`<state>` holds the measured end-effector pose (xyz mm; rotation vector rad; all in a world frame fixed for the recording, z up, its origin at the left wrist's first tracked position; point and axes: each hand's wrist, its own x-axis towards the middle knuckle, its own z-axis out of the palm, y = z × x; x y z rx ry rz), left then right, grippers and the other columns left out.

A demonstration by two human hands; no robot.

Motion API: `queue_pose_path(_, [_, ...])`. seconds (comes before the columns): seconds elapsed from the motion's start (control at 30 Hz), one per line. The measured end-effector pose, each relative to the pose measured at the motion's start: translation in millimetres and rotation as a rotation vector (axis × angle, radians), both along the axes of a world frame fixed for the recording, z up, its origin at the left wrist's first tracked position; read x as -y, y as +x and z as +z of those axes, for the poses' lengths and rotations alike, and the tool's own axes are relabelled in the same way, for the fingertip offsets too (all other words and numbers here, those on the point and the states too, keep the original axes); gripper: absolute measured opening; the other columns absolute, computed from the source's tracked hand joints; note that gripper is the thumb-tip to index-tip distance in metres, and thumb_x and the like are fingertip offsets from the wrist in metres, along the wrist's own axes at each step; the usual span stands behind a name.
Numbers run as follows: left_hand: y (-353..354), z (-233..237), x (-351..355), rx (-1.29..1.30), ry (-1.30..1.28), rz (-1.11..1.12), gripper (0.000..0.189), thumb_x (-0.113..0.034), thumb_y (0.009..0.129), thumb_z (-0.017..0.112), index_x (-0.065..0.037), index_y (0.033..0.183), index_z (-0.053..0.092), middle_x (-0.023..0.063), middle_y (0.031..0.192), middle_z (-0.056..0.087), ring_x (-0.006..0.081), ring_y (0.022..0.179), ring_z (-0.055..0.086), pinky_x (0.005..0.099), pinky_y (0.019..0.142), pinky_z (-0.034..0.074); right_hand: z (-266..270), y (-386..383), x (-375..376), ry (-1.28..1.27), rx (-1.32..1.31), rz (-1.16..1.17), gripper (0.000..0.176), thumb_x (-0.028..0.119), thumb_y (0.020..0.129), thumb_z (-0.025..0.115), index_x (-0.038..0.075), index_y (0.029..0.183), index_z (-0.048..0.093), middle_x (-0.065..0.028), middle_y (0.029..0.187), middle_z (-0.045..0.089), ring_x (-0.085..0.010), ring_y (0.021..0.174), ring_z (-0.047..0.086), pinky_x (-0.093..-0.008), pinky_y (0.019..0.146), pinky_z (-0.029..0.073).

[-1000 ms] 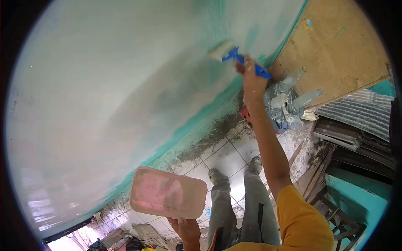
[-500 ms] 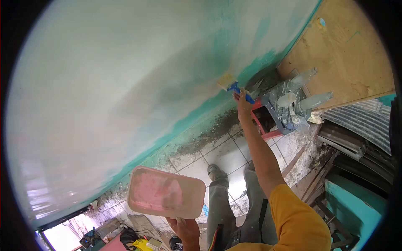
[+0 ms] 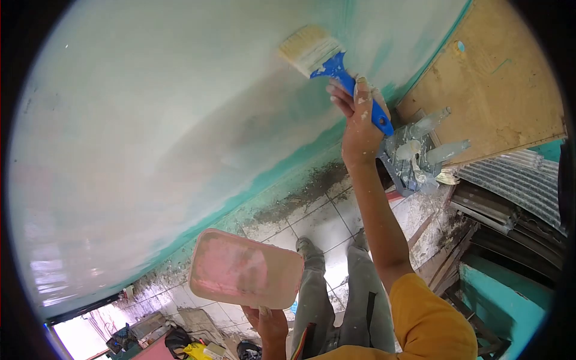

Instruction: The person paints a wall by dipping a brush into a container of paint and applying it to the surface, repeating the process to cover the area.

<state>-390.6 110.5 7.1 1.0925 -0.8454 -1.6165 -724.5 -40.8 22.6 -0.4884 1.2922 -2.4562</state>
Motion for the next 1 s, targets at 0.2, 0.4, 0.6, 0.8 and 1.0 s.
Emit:
queue_pose_path(0.2, [37.4, -20.2, 8.5, 0.124, 0.009, -0.006, 0.065, -0.021, 0.090, 0.058, -0.005, 0.141, 0.021, 0.0125, 0.142, 0.033, 0.0262, 0.132, 0.034, 0.0444, 0.110, 0.029, -154.8, 20.0, 29.6, -0.059, 0.316, -0.003, 0.042, 0.030, 0.097, 0.049, -0.004, 0.121, 0.049, -0.0155, 0.103, 0.063, -0.0232, 0.092, 0.064, -0.0299, 0.081, 0.053])
queue_pose_path(0.4, [77.7, -39.4, 12.9, 0.387, 0.028, -0.030, 0.063, -0.017, 0.091, 0.057, -0.005, 0.141, 0.022, 0.0122, 0.142, 0.033, 0.0261, 0.132, 0.035, 0.0444, 0.110, 0.029, -311.9, 53.7, 18.0, 0.185, 0.515, -0.097, 0.036, 0.027, 0.095, 0.054, -0.004, 0.111, 0.056, -0.0148, 0.097, 0.064, -0.0212, 0.087, 0.065, -0.0305, 0.077, 0.053])
queue_pose_path(0.6, [73.5, -22.7, 23.6, 0.066, 0.016, -0.032, 0.060, -0.021, 0.093, 0.049, -0.003, 0.143, 0.020, 0.0165, 0.142, 0.033, 0.0312, 0.127, 0.039, 0.0474, 0.103, 0.038, -243.9, 45.3, 28.2, 0.320, 0.302, -0.050, 0.032, 0.024, 0.094, 0.055, -0.004, 0.110, 0.058, -0.0117, 0.089, 0.067, -0.0185, 0.080, 0.066, -0.0273, 0.072, 0.052])
queue_pose_path(0.8, [77.9, -10.4, 28.5, 0.101, -0.036, -0.099, 0.062, -0.020, 0.092, 0.052, -0.004, 0.143, 0.021, 0.0141, 0.141, 0.034, 0.0279, 0.129, 0.037, 0.0451, 0.107, 0.033, -17.3, 47.0, 23.2, 0.160, -0.024, -0.070, 0.028, 0.021, 0.095, 0.051, -0.003, 0.107, 0.058, -0.0124, 0.088, 0.067, -0.0173, 0.078, 0.066, -0.0264, 0.071, 0.052])
queue_pose_path(1.0, [83.4, -15.2, 26.2, -0.066, 0.057, -0.024, 0.060, -0.015, 0.092, 0.054, -0.004, 0.141, 0.022, 0.0118, 0.140, 0.035, 0.0250, 0.130, 0.037, 0.0436, 0.109, 0.030, -67.2, 48.6, 26.1, -0.049, 0.054, -0.050, 0.034, 0.026, 0.097, 0.048, -0.003, 0.114, 0.053, -0.0133, 0.094, 0.065, -0.0201, 0.082, 0.066, -0.0276, 0.075, 0.052])
